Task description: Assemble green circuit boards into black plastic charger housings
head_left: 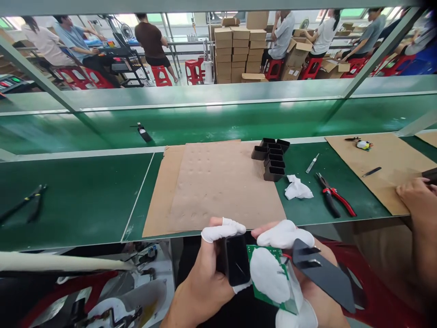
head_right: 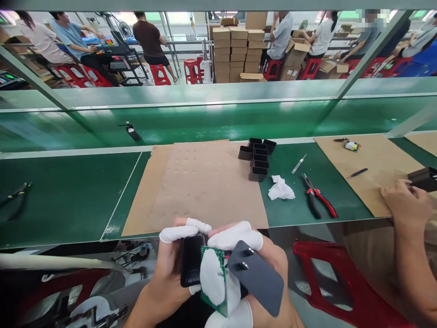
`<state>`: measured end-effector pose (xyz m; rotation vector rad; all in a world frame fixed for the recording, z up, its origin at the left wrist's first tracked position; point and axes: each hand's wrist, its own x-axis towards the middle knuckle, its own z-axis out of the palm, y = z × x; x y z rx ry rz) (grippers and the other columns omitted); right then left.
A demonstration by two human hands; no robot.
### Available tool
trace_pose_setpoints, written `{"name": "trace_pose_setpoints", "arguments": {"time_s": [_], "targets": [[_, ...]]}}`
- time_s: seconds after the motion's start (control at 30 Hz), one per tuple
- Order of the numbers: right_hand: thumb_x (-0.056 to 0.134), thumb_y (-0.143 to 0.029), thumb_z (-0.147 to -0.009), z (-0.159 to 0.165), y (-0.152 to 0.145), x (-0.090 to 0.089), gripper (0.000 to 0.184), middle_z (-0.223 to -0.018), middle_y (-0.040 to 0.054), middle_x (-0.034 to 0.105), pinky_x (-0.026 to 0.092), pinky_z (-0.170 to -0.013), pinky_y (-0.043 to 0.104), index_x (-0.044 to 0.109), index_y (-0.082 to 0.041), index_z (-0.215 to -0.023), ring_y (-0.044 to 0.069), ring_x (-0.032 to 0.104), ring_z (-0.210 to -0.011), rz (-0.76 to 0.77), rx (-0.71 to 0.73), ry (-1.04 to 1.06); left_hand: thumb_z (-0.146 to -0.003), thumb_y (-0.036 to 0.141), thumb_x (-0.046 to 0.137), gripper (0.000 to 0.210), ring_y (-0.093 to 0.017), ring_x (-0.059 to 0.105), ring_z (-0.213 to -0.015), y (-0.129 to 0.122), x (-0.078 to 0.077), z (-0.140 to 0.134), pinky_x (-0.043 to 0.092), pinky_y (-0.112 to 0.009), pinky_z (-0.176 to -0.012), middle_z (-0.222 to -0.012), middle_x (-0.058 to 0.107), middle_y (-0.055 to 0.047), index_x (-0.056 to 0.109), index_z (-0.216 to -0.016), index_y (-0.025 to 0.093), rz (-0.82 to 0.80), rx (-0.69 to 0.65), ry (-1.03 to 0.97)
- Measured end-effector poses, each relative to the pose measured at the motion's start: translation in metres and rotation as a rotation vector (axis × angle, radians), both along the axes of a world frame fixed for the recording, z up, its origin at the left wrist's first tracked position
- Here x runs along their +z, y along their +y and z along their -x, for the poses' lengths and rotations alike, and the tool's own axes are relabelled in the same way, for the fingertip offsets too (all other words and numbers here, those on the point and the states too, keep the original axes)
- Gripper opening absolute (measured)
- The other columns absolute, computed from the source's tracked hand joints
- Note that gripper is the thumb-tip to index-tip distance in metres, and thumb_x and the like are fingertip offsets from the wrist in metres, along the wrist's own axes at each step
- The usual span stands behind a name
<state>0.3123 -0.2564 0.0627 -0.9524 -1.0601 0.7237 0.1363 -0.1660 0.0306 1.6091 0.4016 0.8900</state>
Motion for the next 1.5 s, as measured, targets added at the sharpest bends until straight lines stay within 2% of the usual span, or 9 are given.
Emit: {"name": "trace_pose_setpoints", "arguments": {"time_s": [0.17, 0.3, 0.6, 0.73, 0.83, 0.97, 1.17, 1.3, 1.5], "targets": [[0.104, -0.057, -0.064, 0.001, 0.001, -0.006, 0.071, -0.123, 0.0105, 0.079, 0.071, -0.088, 0.041, 0.077, -0.03, -0.124, 0.034, 0.082, -0.104, 0.045, 0.018, -0.051, -0.081, 0.014, 0.095, 0.081, -0.023, 0.063, -0.125, 0.002, 0.004, 0.002, 0.056, -0.035, -0.109, -0.132, 0.056, -0.008, 0.049, -0.145, 0.036, -0.049, 0.017, -0.032], [0.103, -0.053, -0.069, 0.003, 0.002, -0.008, 0.065, -0.122, 0.0107, 0.079, 0.069, -0.093, 0.04, 0.079, -0.028, -0.124, 0.034, 0.079, -0.113, 0.039, 0.01, -0.088, -0.081, 0.011, 0.093, 0.08, -0.025, 0.064, -0.124, 0.004, 0.003, 0.004, 0.057, -0.038, -0.107, -0.131, 0.055, -0.008, 0.051, -0.145, 0.035, -0.092, 0.034, -0.031], [0.098, -0.046, -0.077, 0.008, 0.012, 0.005, 0.058, -0.122, 0.0083, 0.081, 0.07, -0.098, 0.037, 0.078, -0.031, -0.129, 0.03, 0.08, -0.116, -0.038, 0.026, -0.154, -0.082, -0.006, 0.074, 0.086, -0.023, 0.062, -0.124, 0.007, -0.001, 0.009, 0.054, -0.037, -0.108, -0.136, 0.054, -0.008, 0.048, -0.152, 0.036, -0.119, -0.015, -0.008], [0.097, -0.045, -0.079, 0.005, 0.012, 0.009, 0.058, -0.126, 0.0091, 0.08, 0.07, -0.097, 0.038, 0.077, -0.031, -0.132, 0.03, 0.079, -0.117, -0.015, 0.064, -0.191, -0.08, -0.006, 0.076, 0.087, -0.024, 0.061, -0.124, 0.007, -0.006, 0.01, 0.055, -0.038, -0.107, -0.136, 0.053, -0.008, 0.047, -0.152, 0.034, -0.115, -0.022, -0.006], [0.1, -0.045, -0.076, 0.005, 0.012, 0.009, 0.059, -0.118, 0.0089, 0.082, 0.07, -0.097, 0.041, 0.078, -0.031, -0.129, 0.031, 0.079, -0.114, -0.019, 0.053, -0.214, -0.08, -0.005, 0.077, 0.088, -0.026, 0.061, -0.125, 0.008, -0.006, 0.009, 0.056, -0.038, -0.106, -0.136, 0.053, -0.009, 0.047, -0.152, 0.034, -0.115, -0.027, 0.0], [0.091, -0.03, -0.089, 0.008, 0.014, 0.008, 0.038, -0.109, 0.0088, 0.084, 0.07, -0.091, 0.044, 0.08, -0.032, -0.125, 0.032, 0.079, -0.111, -0.014, -0.009, -0.211, -0.08, -0.006, 0.077, 0.087, -0.025, 0.063, -0.118, 0.009, -0.002, 0.006, 0.056, -0.038, -0.101, -0.13, 0.056, -0.008, 0.048, -0.15, 0.036, -0.12, -0.034, -0.01], [0.09, -0.023, -0.088, 0.007, 0.017, 0.007, 0.041, -0.114, 0.0101, 0.083, 0.068, -0.088, 0.044, 0.08, -0.031, -0.127, 0.032, 0.077, -0.113, -0.014, 0.005, -0.259, -0.079, -0.006, 0.077, 0.086, -0.025, 0.064, -0.116, 0.01, -0.001, 0.006, 0.056, -0.039, -0.101, -0.129, 0.057, -0.008, 0.05, -0.149, 0.036, -0.115, -0.029, -0.009], [0.089, -0.018, -0.088, 0.009, 0.016, 0.008, 0.042, -0.108, 0.0081, 0.083, 0.067, -0.089, 0.042, 0.08, -0.031, -0.127, 0.031, 0.077, -0.111, -0.009, 0.0, -0.249, -0.081, -0.002, 0.079, 0.082, -0.026, 0.065, -0.115, 0.01, -0.005, 0.006, 0.059, -0.039, -0.097, -0.127, 0.058, -0.009, 0.051, -0.149, 0.034, -0.105, -0.026, -0.008], [0.082, -0.011, -0.091, 0.008, 0.017, 0.013, 0.038, -0.107, 0.0084, 0.083, 0.068, -0.087, 0.042, 0.08, -0.03, -0.124, 0.03, 0.078, -0.107, -0.02, -0.003, -0.26, -0.081, -0.001, 0.081, 0.079, -0.03, 0.065, -0.124, 0.009, -0.012, 0.006, 0.059, -0.042, -0.101, -0.13, 0.061, -0.01, 0.052, -0.147, 0.032, -0.096, -0.01, -0.01]]}}
